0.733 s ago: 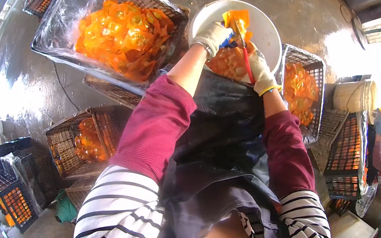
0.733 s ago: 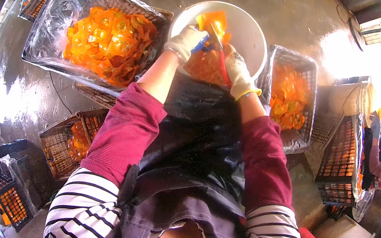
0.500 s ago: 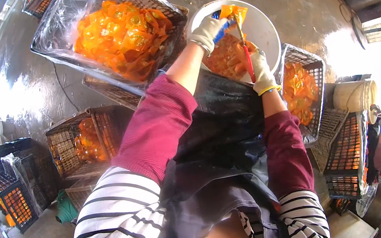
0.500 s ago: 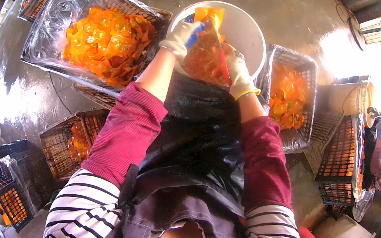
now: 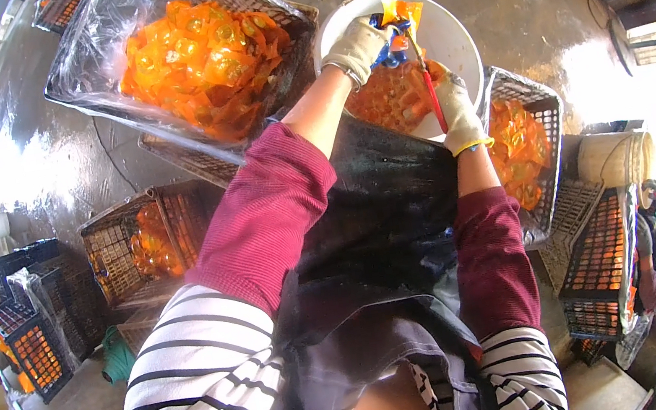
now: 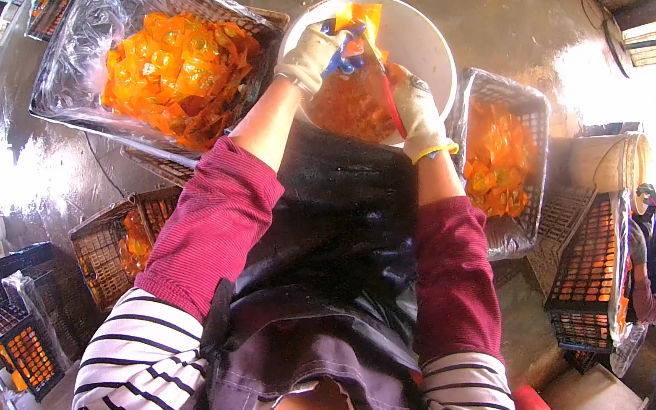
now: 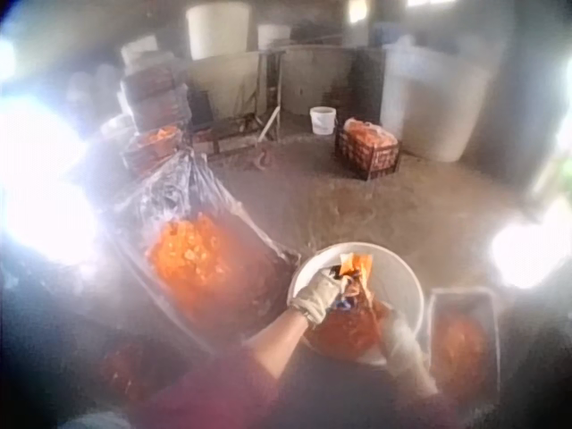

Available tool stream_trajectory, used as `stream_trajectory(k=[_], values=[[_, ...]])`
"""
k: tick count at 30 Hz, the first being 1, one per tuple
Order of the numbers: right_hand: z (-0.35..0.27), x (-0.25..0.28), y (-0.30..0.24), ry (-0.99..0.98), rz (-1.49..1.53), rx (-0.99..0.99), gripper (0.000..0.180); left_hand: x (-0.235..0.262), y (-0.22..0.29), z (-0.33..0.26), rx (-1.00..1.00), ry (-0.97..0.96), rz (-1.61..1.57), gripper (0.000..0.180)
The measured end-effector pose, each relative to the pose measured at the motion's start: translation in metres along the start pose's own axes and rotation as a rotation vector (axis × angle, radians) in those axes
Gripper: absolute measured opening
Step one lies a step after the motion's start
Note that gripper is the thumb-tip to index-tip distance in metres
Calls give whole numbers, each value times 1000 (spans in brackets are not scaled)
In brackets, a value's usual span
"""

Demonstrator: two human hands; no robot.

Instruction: The person peels pieces of fruit with a hand-held tool and puts the peeled pieces into a white bucket. They reach into a nearby crate to grab a fresh piece of fruit and repeat the peeling process.

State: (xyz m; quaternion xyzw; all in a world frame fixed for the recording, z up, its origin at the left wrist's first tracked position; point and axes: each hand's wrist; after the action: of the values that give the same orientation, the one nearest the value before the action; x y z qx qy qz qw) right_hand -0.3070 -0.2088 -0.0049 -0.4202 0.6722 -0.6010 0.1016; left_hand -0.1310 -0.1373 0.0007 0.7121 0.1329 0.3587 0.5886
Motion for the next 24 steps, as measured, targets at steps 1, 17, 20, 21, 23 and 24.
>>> stream_trajectory(k=[1, 17, 20, 21, 23, 24], values=[[3, 1, 9, 30, -26, 44, 32, 2, 0, -2, 3, 0, 2, 34], [-43, -6, -51, 179, 312, 237, 43, 115, -5, -33, -128, -62, 614, 56], [-44, 1, -57, 219, 675, 61, 42, 185, -70, -33, 51, 190, 523, 48], [-41, 20, -49, 214, 792, 103, 40, 188, -52, -42, 151, 304, 631, 53], [-26, 39, -30, 70, 1083, 178, 39, 222, -69, -50, 130, 319, 930, 65], [-11, 54, 0, -118, 1298, 234, 40, 231, -84, -50, 64, 234, 990, 70]])
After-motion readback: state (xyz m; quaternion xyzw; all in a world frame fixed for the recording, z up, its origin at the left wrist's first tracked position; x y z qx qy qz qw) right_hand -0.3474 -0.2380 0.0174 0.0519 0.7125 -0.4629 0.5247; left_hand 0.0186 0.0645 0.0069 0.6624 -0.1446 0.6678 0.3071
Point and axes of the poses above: each hand's wrist, its own z-axis towards the middle knuckle, its own x-axis out of the back of the hand, y = z × x, and after that the axes turned 3 degrees about y, right-handed
